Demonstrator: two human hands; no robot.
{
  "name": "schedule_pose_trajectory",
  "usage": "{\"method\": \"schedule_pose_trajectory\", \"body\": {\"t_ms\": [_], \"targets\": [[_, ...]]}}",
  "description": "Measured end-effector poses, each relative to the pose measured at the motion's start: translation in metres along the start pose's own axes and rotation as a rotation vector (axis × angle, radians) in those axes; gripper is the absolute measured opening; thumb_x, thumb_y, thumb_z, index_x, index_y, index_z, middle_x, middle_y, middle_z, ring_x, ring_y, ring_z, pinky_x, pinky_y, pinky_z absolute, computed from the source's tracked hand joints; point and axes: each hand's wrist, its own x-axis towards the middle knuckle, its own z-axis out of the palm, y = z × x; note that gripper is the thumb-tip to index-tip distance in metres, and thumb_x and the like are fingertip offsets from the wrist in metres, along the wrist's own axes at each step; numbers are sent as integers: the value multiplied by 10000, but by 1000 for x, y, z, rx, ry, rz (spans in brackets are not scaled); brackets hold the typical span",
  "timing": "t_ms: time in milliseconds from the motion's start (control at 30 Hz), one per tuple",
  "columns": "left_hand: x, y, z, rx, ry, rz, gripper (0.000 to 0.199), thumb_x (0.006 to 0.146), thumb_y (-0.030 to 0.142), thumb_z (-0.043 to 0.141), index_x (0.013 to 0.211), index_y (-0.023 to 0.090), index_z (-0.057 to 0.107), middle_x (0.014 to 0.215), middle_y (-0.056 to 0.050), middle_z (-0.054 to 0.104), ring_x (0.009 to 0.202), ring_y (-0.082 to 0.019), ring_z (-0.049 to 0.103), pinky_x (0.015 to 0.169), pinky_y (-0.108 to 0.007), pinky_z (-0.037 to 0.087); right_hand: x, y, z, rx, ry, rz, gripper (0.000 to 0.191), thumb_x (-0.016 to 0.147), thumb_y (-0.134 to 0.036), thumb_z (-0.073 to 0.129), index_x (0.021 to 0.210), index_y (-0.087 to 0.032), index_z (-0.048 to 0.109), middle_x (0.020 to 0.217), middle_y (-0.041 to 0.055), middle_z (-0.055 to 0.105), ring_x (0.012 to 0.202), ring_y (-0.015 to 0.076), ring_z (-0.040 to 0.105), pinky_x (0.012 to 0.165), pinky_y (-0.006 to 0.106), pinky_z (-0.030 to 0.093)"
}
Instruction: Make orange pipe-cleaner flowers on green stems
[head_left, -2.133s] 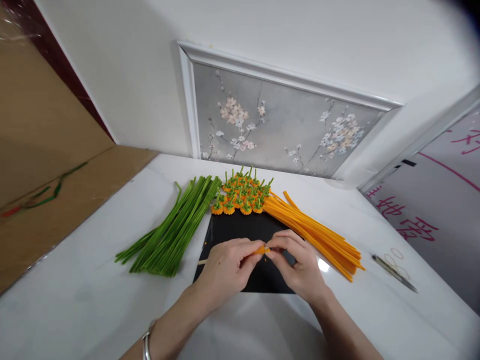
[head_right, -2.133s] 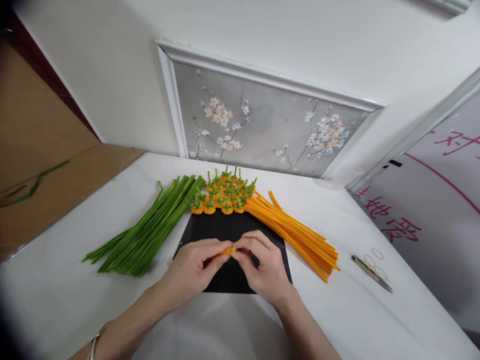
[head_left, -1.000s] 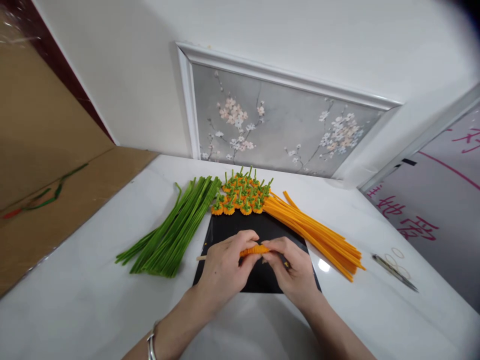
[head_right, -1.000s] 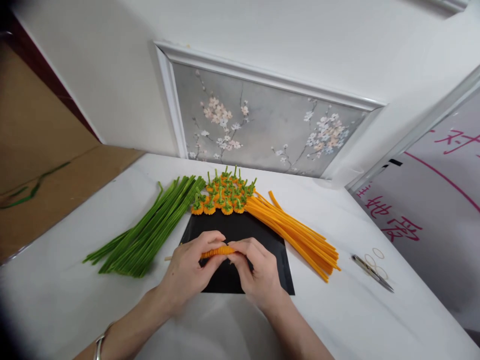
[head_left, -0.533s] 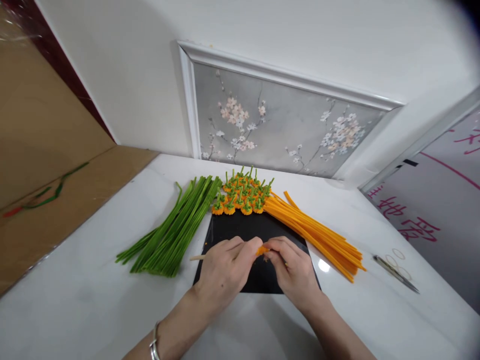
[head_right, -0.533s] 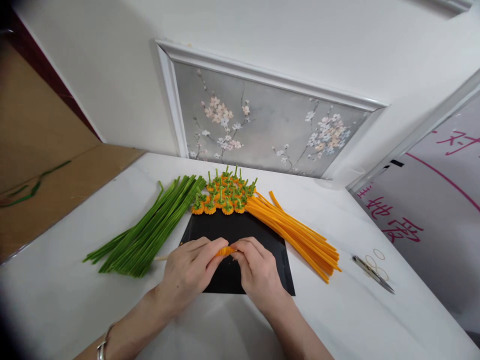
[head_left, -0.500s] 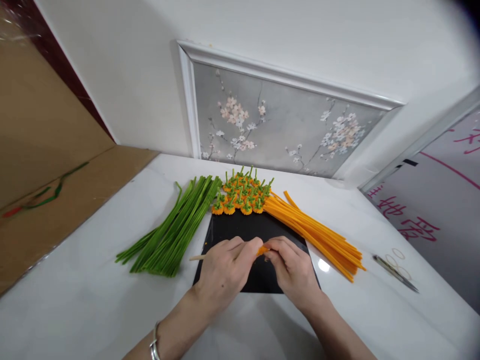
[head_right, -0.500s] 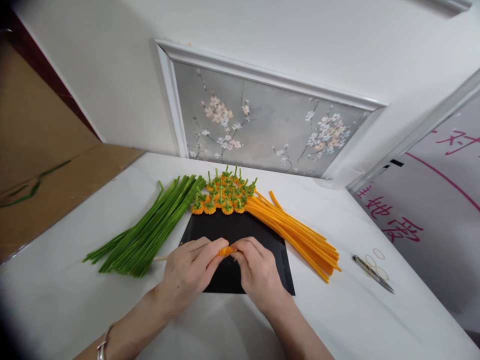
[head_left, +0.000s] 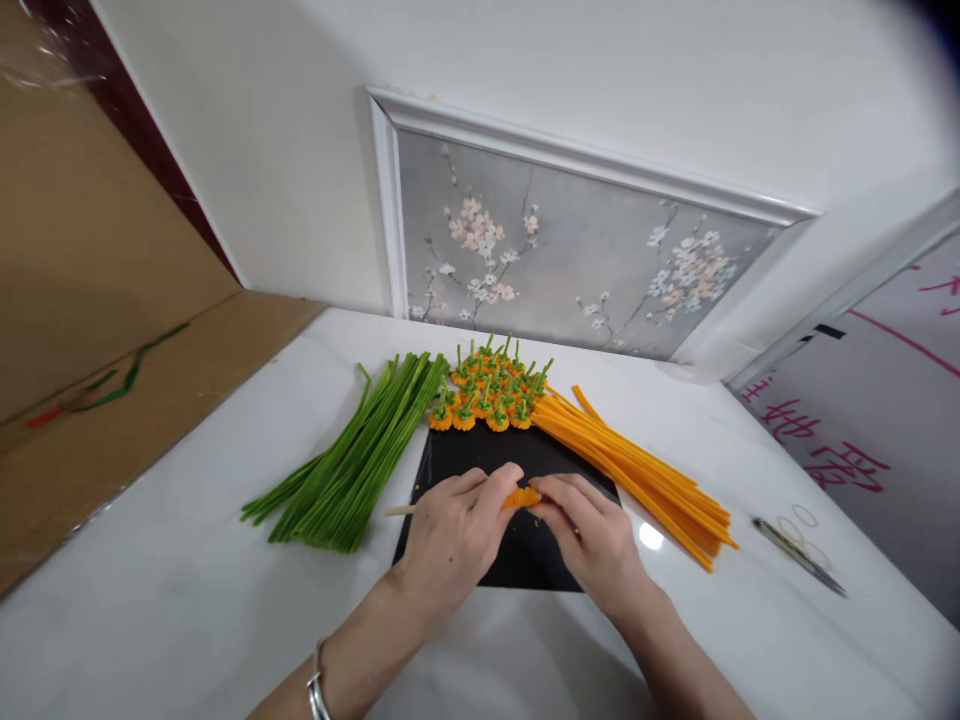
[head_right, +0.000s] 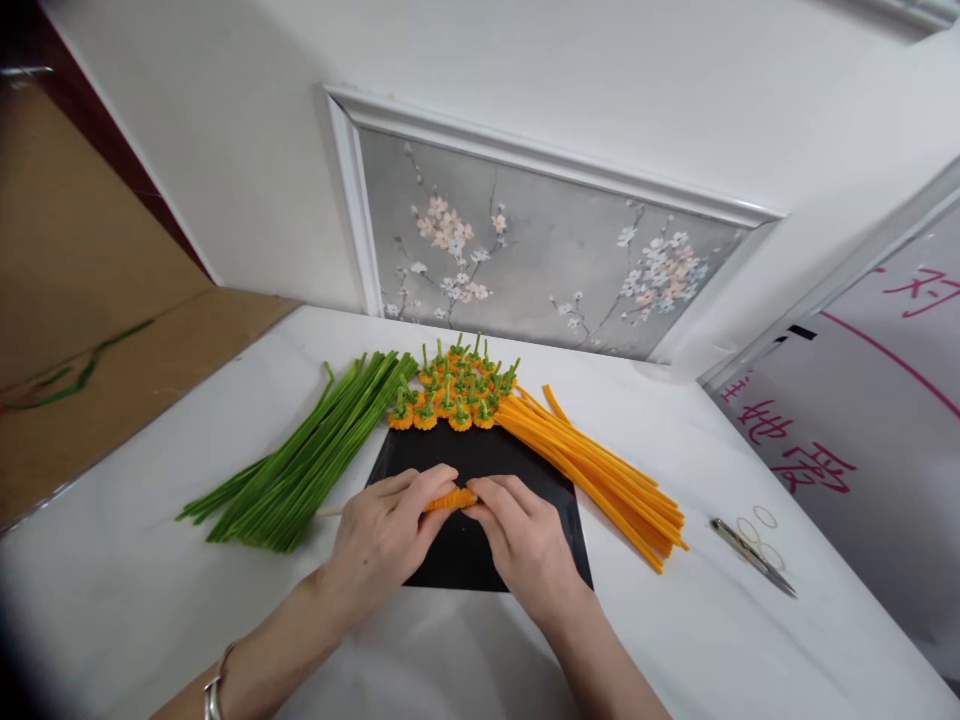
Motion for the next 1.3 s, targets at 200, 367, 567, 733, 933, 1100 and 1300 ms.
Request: {"method": "schedule_pose_trajectory", "body": {"t_ms": [200, 367, 567, 733, 933, 1100, 1300], "targets": [[6, -5, -5, -147, -142, -68, 354, 849, 249, 624, 1184, 213, 517, 954, -42, 724, 856, -213, 661, 756, -338, 510, 0, 6, -2, -53, 20, -56, 253, 934, -127, 440, 1074, -216, 631, 947, 80, 682, 832, 174, 664, 732, 291, 569], [12, -17, -12, -253, -278, -157, 91, 867, 271, 596, 912, 206, 642, 802, 5, 706, 715, -161, 654, 641, -262, 476, 3, 9, -11, -21, 84, 20, 200, 904, -151, 522, 1013, -223, 673, 927, 62, 703, 835, 183, 679, 752, 300, 577], [8, -16, -5, -230, -212, -60, 90, 873, 159, 563, 890, 204, 639, 790, 7, 694, 718, -153, 628, 634, -251, 461, 3, 5, -11, 88, -6, 129, 178, 904, -198, 551, 1008, -228, 693, 873, 41, 726, 730, 166, 690, 696, 291, 590], [3, -12, 2, -237, -224, -52, 108, 882, 188, 557, 970, 216, 612, 792, -6, 681, 728, -159, 641, 638, -247, 473, 2, 6, -10, 106, -9, 126, 179, 905, -197, 540, 955, -231, 709, 895, 38, 732, 763, 173, 697, 713, 293, 596], [4, -9, -2, -168, -285, -33, 120, 895, 151, 488, 885, 205, 594, 774, -10, 667, 719, -165, 629, 631, -251, 448, 2, 5, -11, 113, -30, 131, 173, 899, -174, 547, 956, -235, 699, 859, 28, 728, 723, 161, 689, 691, 281, 592], [5, -8, -2, -196, -284, -138, 128, 843, 106, 512, 883, 210, 575, 779, 6, 664, 699, -163, 629, 610, -251, 429, 1, 4, -9, 90, -11, 37, 225, 907, -131, 518, 1005, -243, 688, 952, 45, 718, 849, 177, 692, 763, 301, 594], [8, -8, -8, -440, -396, -299, 62, 851, 247, 569, 807, 205, 583, 690, 38, 645, 581, -123, 575, 513, -215, 361, 1, 7, -12, -19, 19, -138, 325, 895, -52, 473, 1045, -232, 697, 1008, 71, 718, 904, 183, 691, 800, 318, 592]]}}
